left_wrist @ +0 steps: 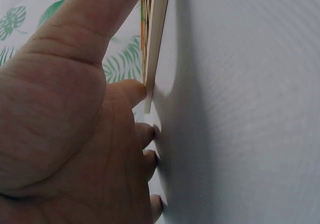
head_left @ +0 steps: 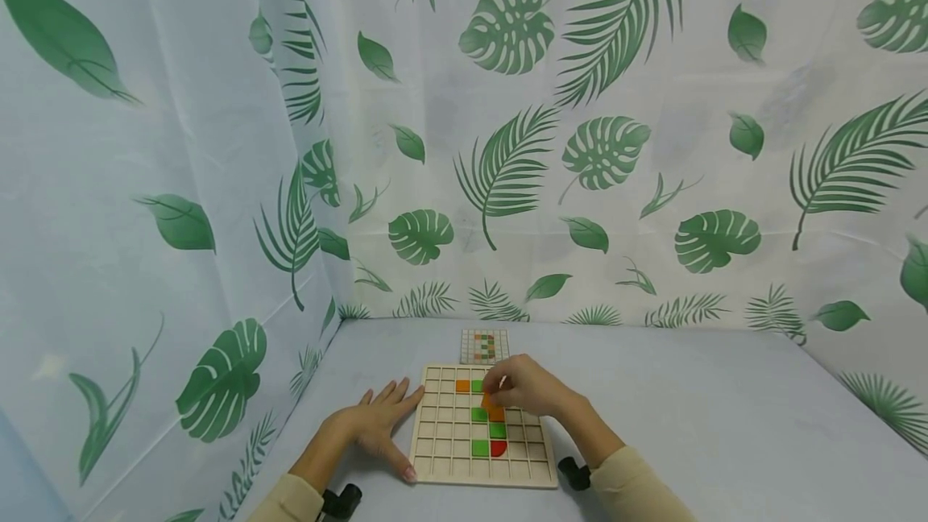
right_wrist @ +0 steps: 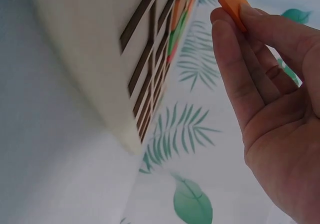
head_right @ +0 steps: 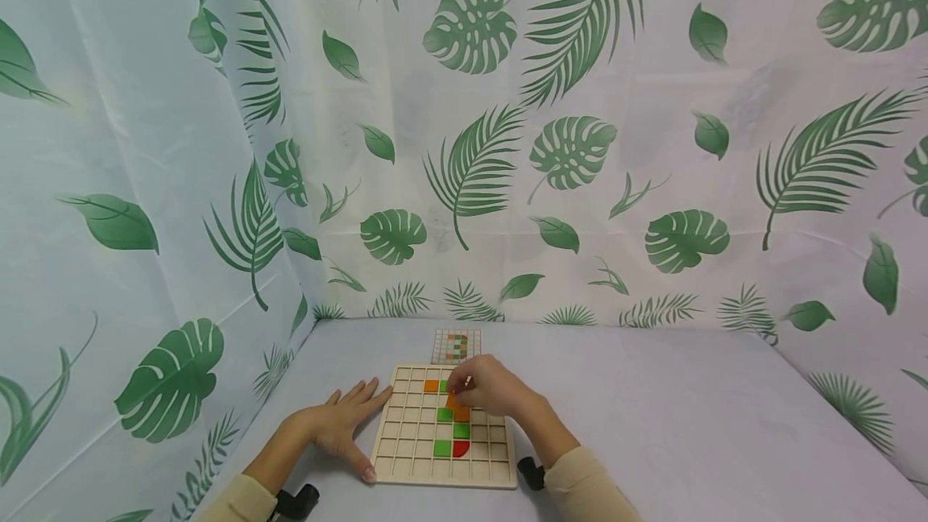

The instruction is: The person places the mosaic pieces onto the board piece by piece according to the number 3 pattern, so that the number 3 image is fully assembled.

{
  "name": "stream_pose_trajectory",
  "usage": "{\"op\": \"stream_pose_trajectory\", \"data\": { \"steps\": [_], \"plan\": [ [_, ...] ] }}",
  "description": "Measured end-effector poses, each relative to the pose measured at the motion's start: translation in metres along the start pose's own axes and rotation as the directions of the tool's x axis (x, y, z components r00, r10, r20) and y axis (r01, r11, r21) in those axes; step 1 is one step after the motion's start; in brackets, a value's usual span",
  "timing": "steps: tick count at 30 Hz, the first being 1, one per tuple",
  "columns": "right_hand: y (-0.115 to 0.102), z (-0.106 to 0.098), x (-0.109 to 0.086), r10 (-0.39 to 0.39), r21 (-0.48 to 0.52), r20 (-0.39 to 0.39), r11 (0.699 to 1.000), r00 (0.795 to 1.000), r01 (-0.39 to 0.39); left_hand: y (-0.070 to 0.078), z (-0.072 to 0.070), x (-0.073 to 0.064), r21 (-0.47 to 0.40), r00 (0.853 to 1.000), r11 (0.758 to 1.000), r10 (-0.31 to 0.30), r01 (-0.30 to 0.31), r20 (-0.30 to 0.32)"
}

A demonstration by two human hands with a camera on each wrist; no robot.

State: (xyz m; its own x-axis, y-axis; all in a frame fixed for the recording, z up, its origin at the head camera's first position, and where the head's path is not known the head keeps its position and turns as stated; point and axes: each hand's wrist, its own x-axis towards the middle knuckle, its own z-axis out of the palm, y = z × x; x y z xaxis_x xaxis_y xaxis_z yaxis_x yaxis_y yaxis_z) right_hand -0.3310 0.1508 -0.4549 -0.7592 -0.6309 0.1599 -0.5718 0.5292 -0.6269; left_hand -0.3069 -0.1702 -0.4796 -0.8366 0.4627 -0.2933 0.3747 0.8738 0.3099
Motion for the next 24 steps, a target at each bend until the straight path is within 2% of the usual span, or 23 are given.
{"op": "stream_pose_trajectory", "data": {
  "steps": [8,17,24],
  "plan": [
    [-0.015,0.011,0.011,-0.022,-0.003,0.038,1.000,0.999,0.023,-0.002,0.000,0.001,0.007,1.000,1.000,0.000,-0.001,0.005],
    [-0.022,0.021,0.017,-0.067,0.010,0.061,0.998,0.996,0.066,-0.001,-0.001,-0.001,0.010,1.000,1.000,0.013,-0.013,0.006],
    [-0.026,0.028,0.018,-0.029,0.068,0.115,0.997,0.993,0.021,-0.002,0.000,-0.001,0.013,1.000,1.000,0.022,-0.022,0.004]
  ]
}}
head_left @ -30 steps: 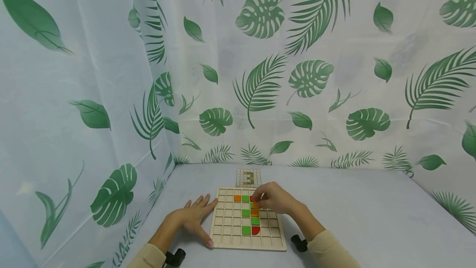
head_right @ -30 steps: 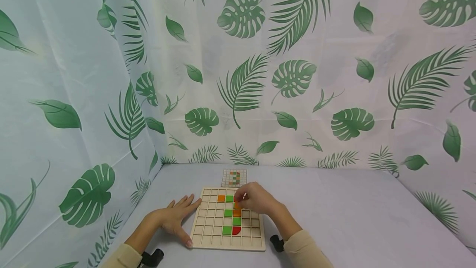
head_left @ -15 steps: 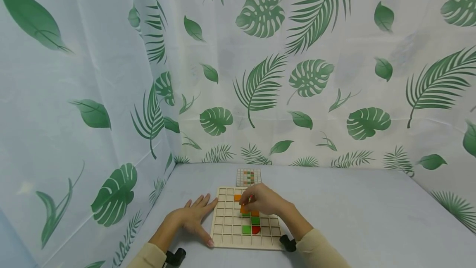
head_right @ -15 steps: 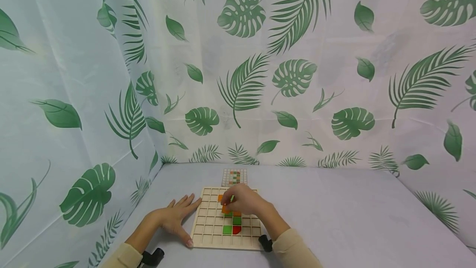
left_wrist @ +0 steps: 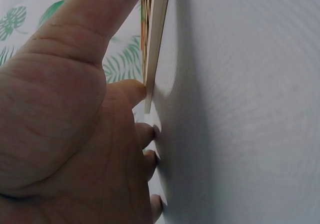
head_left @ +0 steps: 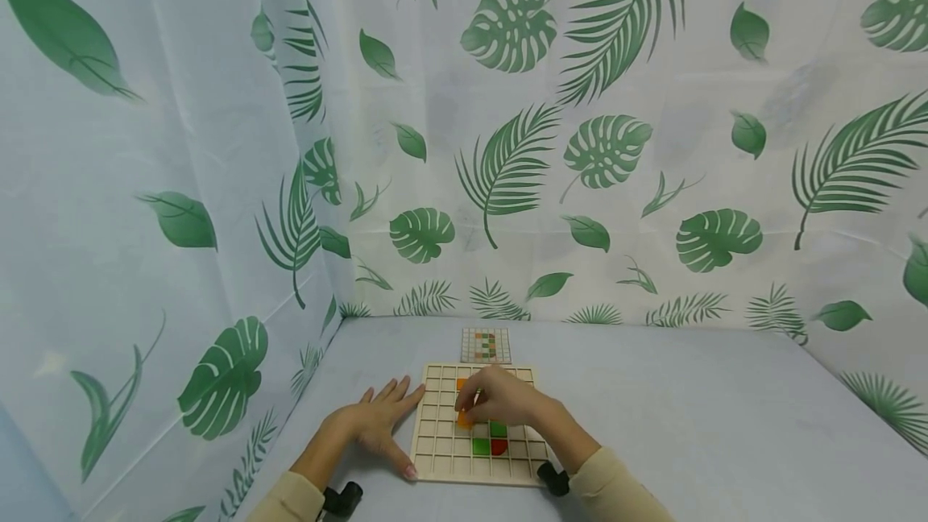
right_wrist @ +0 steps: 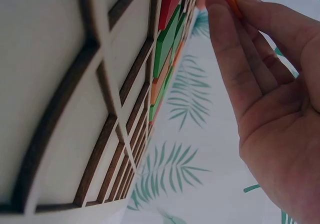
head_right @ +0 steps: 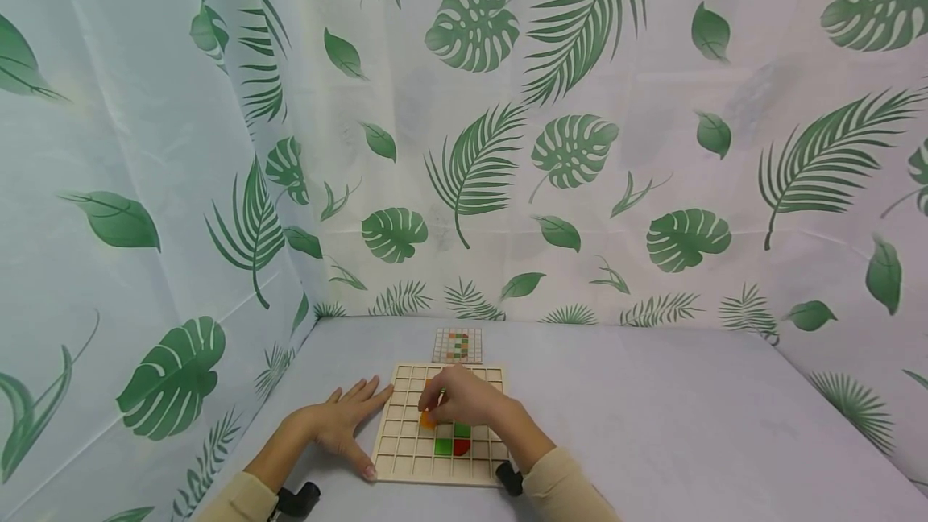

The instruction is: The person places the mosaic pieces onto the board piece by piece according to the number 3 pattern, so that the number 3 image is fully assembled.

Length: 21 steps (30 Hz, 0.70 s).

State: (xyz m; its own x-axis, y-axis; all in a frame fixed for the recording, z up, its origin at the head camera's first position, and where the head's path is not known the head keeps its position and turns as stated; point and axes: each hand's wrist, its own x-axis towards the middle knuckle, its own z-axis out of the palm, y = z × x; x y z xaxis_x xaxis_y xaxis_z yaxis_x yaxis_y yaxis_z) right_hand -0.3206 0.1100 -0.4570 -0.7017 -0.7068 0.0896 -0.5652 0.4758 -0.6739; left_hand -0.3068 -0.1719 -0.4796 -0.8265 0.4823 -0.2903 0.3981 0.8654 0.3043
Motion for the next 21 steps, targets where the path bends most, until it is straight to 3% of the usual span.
{"op": "stream_pose_trajectory", "data": {
  "steps": [6,21],
  "plan": [
    [-0.004,0.005,0.000,0.024,0.024,0.049,0.999,0.999,-0.025,0.000,0.000,0.001,0.005,1.000,1.000,-0.009,0.009,0.003],
    [-0.011,0.010,0.001,-0.001,-0.064,0.100,0.998,0.995,0.008,0.001,-0.001,0.001,-0.001,1.000,1.000,-0.014,0.014,0.004]
  ]
}}
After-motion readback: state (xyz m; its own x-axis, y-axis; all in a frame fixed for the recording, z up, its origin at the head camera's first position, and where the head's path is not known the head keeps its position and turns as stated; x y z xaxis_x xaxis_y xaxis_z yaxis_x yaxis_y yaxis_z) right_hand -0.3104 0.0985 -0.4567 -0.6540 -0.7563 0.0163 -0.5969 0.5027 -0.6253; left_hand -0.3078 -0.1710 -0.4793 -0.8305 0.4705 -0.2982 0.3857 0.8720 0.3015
